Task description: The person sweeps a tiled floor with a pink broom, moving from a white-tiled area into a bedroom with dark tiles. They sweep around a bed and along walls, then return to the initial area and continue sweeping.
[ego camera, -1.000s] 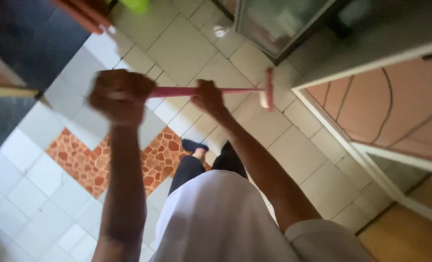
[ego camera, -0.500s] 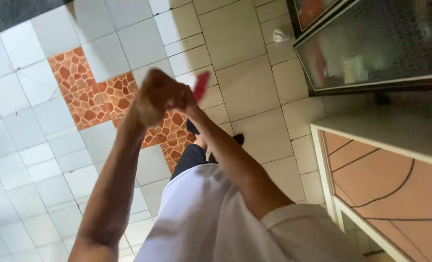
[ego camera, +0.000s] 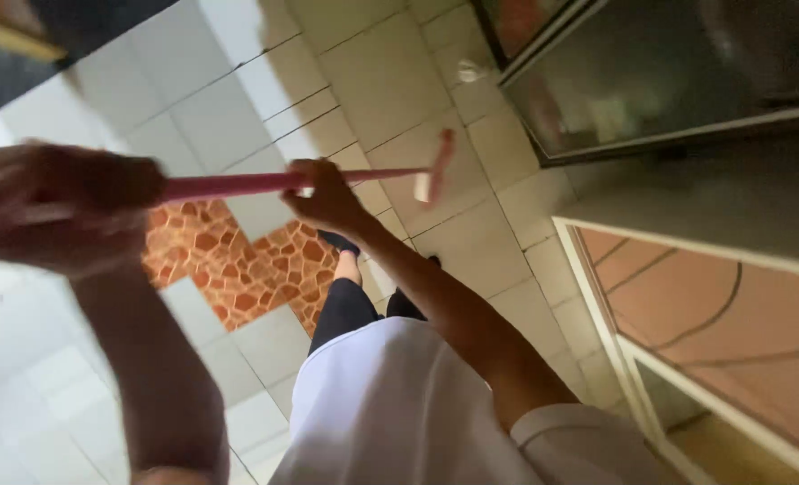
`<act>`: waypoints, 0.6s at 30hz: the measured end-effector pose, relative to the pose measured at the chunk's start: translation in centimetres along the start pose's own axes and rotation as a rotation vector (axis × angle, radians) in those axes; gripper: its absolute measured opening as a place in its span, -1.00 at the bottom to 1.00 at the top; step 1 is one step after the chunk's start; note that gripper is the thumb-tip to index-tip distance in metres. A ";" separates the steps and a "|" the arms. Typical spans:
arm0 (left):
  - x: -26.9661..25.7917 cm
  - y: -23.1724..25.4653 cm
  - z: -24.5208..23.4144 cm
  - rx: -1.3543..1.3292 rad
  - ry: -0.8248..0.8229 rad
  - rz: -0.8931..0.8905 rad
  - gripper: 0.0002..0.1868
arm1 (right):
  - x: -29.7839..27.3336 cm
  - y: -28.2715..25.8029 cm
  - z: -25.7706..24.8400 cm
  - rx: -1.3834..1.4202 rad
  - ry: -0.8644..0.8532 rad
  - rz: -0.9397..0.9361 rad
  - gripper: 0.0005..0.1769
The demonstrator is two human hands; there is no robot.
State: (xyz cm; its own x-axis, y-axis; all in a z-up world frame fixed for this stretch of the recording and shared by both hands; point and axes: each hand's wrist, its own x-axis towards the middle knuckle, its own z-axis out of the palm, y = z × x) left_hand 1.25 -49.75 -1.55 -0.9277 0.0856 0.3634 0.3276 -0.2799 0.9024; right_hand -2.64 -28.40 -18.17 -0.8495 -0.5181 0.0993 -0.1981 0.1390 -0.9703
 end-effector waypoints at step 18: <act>13.4 -4.4 -5.7 -0.007 0.003 -0.356 -0.82 | 16.1 24.4 9.7 -0.779 0.256 -0.286 -0.69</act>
State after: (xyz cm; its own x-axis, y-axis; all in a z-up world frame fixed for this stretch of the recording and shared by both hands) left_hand -13.66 -52.84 -1.99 -0.9841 0.1758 0.0259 -0.0172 -0.2393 0.9708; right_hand -16.44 -41.52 -42.35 -0.7815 -0.4283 0.4537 -0.6195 0.6192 -0.4826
